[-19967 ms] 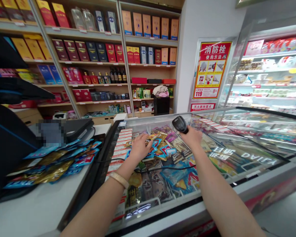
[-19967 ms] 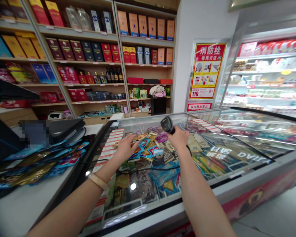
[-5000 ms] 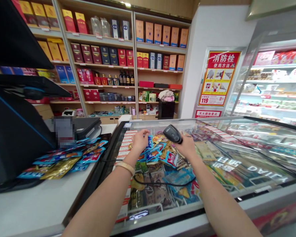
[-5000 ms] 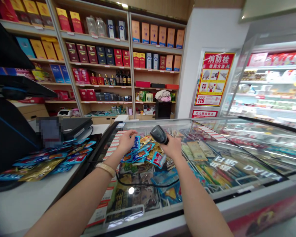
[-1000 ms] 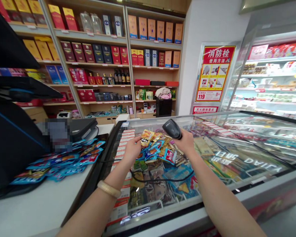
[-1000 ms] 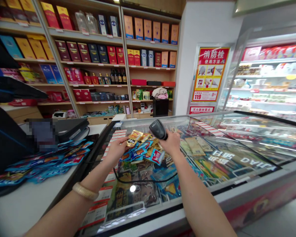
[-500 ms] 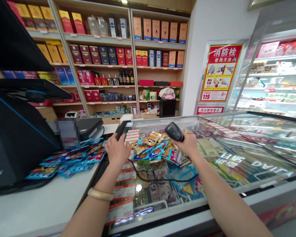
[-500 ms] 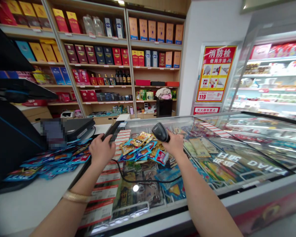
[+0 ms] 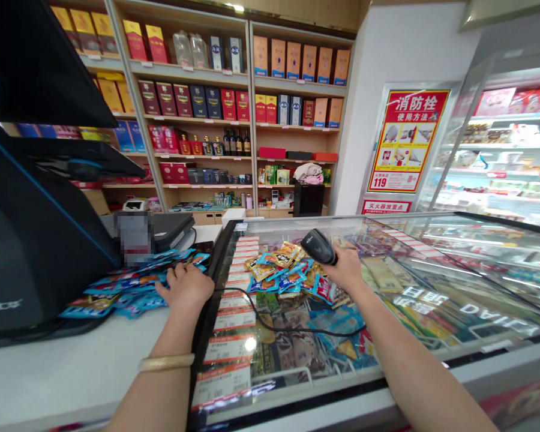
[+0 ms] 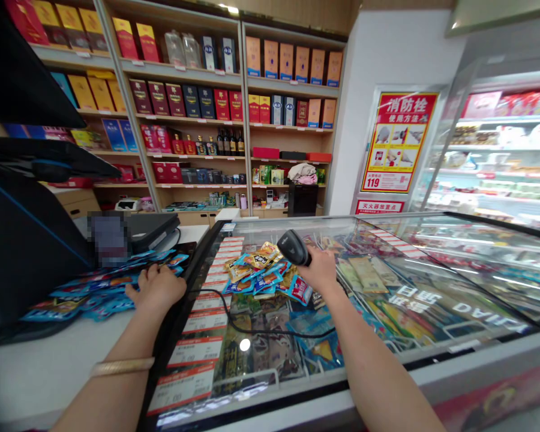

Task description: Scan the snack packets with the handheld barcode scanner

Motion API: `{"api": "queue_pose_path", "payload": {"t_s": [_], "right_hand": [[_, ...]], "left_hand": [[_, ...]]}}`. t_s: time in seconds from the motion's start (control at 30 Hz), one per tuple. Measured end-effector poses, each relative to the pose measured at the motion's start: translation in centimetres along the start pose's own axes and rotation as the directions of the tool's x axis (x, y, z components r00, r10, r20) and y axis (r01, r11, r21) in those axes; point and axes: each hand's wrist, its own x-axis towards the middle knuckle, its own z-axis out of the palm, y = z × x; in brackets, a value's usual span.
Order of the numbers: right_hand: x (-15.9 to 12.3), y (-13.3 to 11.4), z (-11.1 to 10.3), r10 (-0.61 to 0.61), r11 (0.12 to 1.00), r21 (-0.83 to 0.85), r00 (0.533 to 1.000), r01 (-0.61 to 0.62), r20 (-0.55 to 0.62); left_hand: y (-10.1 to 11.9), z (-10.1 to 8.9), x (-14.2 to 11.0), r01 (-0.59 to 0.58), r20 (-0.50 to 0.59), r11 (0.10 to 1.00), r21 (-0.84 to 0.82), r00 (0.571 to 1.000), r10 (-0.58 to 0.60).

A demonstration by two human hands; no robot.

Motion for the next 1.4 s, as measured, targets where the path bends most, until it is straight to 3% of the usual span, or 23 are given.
{"api": "queue_pose_path", "payload": {"t_s": [0.17, 0.33, 0.43, 0.5, 0.6, 0.67, 0.77, 0.9, 1.17, 1.4], "right_hand": [[-0.1, -0.1, 0.2, -0.012, 1.000, 0.011, 1.000, 0.012, -0.015], [-0.2, -0.8, 0.0, -0.029, 0.998, 0.061, 0.999, 0.031, -0.020], [-0.4, -1.5, -0.1, -0.060, 0.991, 0.120, 0.998, 0.064, -0.037], [-0.5, -2.0, -0.2, -0.094, 0.979, 0.177, 0.994, 0.101, -0.051], [-0.5, -2.6, -0.1, -0.164, 0.944, 0.282, 0.986, 0.169, -0.041], [-0.6, -3.0, -0.1, -0.214, 0.919, 0.339, 0.977, 0.202, -0.001], [-0.8, -3.5, -0.1, -0.277, 0.894, 0.386, 0.958, 0.227, 0.080], [-1.0, -4.3, -0.1, -0.312, 0.887, 0.395, 0.941, 0.239, 0.131], [-1.0, -4.7, -0.1, -0.342, 0.891, 0.367, 0.926, 0.266, 0.160], [-1.0, -4.6, 0.0, -0.324, 0.870, 0.426, 0.939, 0.249, 0.114]], "left_hand": [[1.9, -2.5, -1.0, -0.119, -0.127, 0.989, -0.091, 0.986, 0.107], [3.1, -3.1, -0.8, -0.215, -0.283, 0.876, -0.432, 0.954, 0.095], [3.6, -2.0, -1.1, -0.114, -0.197, 0.754, -0.647, 0.980, -0.021], [4.0, -1.1, -1.5, -0.044, -0.111, 0.618, -0.785, 0.991, -0.070], [4.5, 0.0, -2.0, 0.011, -0.023, 0.394, -0.919, 0.996, -0.081], [4.6, 0.5, -2.2, 0.052, 0.033, 0.331, -0.942, 0.998, -0.062], [4.7, 1.0, -2.4, 0.068, 0.068, 0.420, -0.905, 0.998, -0.014], [5.1, 1.2, -2.9, -0.001, 0.053, 0.524, -0.852, 0.995, 0.089], [6.0, 1.2, -4.1, -0.066, 0.083, 0.582, -0.811, 0.971, 0.225], [5.7, 2.0, -3.9, -0.081, 0.077, 0.545, -0.835, 0.962, 0.260]]}}
